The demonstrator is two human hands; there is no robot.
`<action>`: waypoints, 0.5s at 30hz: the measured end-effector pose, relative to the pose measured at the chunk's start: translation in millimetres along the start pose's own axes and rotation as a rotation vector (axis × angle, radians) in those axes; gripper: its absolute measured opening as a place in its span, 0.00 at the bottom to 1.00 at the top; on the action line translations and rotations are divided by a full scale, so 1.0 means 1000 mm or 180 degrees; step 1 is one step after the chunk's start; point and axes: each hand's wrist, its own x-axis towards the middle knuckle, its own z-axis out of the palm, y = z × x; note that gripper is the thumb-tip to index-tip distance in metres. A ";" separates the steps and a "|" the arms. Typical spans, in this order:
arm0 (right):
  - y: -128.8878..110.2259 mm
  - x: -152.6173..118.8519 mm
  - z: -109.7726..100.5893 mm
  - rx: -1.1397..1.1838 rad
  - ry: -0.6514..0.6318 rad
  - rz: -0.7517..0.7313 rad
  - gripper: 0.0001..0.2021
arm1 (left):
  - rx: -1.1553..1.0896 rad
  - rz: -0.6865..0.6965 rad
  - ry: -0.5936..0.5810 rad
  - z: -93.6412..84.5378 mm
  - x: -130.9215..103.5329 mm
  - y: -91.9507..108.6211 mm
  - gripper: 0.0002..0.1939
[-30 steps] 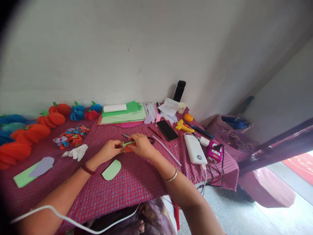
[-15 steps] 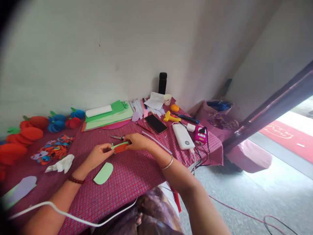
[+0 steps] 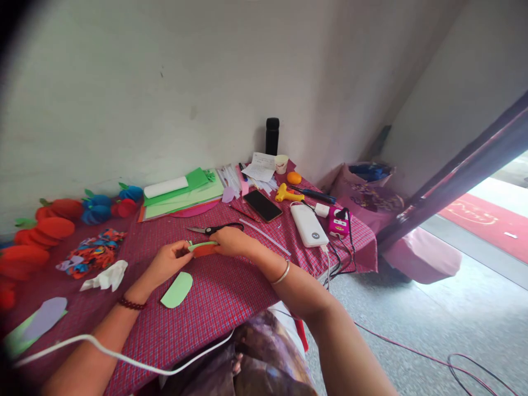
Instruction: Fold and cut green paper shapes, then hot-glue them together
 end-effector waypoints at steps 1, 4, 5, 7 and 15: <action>0.000 0.000 0.000 -0.0017 0.0005 0.0012 0.07 | 0.0010 -0.0002 -0.0002 0.000 0.000 0.001 0.04; -0.002 0.000 0.000 -0.0039 0.0055 0.0066 0.07 | 0.0052 -0.0006 0.0060 0.000 -0.001 0.001 0.04; -0.002 0.000 0.001 -0.0032 0.0077 0.0086 0.07 | 0.0060 -0.0004 0.0095 0.000 0.000 0.001 0.04; -0.003 0.000 0.002 0.0007 0.0098 0.0121 0.07 | 0.0055 0.0000 0.0138 0.000 0.000 0.000 0.04; -0.003 0.000 0.005 0.0687 0.0106 0.0303 0.05 | -0.0361 -0.0122 0.0254 0.002 0.005 0.003 0.06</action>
